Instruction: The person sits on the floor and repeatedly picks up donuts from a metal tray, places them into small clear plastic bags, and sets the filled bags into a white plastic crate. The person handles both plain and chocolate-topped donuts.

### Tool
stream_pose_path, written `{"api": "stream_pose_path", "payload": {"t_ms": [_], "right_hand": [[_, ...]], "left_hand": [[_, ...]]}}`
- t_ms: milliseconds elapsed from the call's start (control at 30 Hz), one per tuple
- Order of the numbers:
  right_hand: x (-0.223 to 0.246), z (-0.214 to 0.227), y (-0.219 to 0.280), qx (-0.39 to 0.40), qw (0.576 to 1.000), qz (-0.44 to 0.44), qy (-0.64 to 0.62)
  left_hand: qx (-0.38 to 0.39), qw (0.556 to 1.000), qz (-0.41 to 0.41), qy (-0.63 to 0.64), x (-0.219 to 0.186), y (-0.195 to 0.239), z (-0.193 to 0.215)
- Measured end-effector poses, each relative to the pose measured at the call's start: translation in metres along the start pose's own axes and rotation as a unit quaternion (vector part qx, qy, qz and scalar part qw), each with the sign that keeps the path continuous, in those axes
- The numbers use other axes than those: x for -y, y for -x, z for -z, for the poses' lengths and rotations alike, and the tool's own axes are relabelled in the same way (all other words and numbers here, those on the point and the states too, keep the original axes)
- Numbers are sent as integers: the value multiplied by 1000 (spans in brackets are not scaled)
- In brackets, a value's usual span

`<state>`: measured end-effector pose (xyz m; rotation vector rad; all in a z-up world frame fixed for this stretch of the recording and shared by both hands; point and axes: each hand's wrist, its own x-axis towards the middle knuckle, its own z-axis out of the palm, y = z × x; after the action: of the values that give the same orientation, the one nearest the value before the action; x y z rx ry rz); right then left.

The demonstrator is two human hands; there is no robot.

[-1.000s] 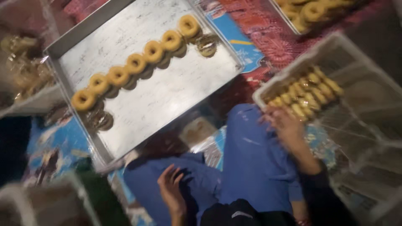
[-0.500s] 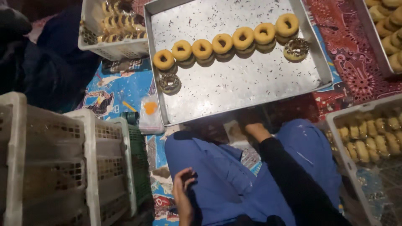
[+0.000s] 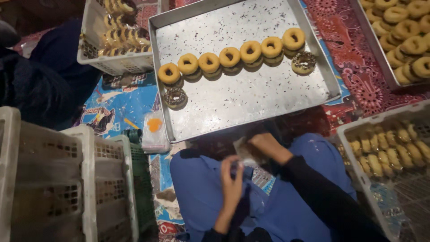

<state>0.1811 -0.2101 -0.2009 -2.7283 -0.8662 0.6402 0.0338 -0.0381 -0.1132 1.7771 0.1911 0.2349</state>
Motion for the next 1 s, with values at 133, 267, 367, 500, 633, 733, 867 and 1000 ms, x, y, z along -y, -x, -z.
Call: {"api": "stream_pose_path", "payload": {"t_ms": [133, 267, 367, 500, 633, 733, 867, 1000], "right_hand": [[26, 33, 86, -291, 921, 256, 40], [33, 58, 150, -307, 910, 272, 63], [51, 58, 178, -281, 935, 209, 54], [71, 55, 175, -184, 975, 4, 121], [76, 61, 129, -365, 928, 22, 73], [94, 83, 86, -420, 898, 69, -113], [159, 125, -6, -207, 902, 269, -265], [169, 167, -122, -302, 893, 156, -293]], "left_hand": [[84, 978, 174, 84, 40, -27, -30], [344, 832, 310, 306, 52, -32, -59], [240, 966, 83, 53, 28, -14, -66], [32, 954, -275, -111, -36, 12, -58], [174, 900, -388, -92, -95, 13, -38], [-72, 944, -307, 102, -100, -30, -3], [-255, 820, 4, 512, -36, -100, 90], [-306, 683, -13, 663, 42, -128, 167]]}}
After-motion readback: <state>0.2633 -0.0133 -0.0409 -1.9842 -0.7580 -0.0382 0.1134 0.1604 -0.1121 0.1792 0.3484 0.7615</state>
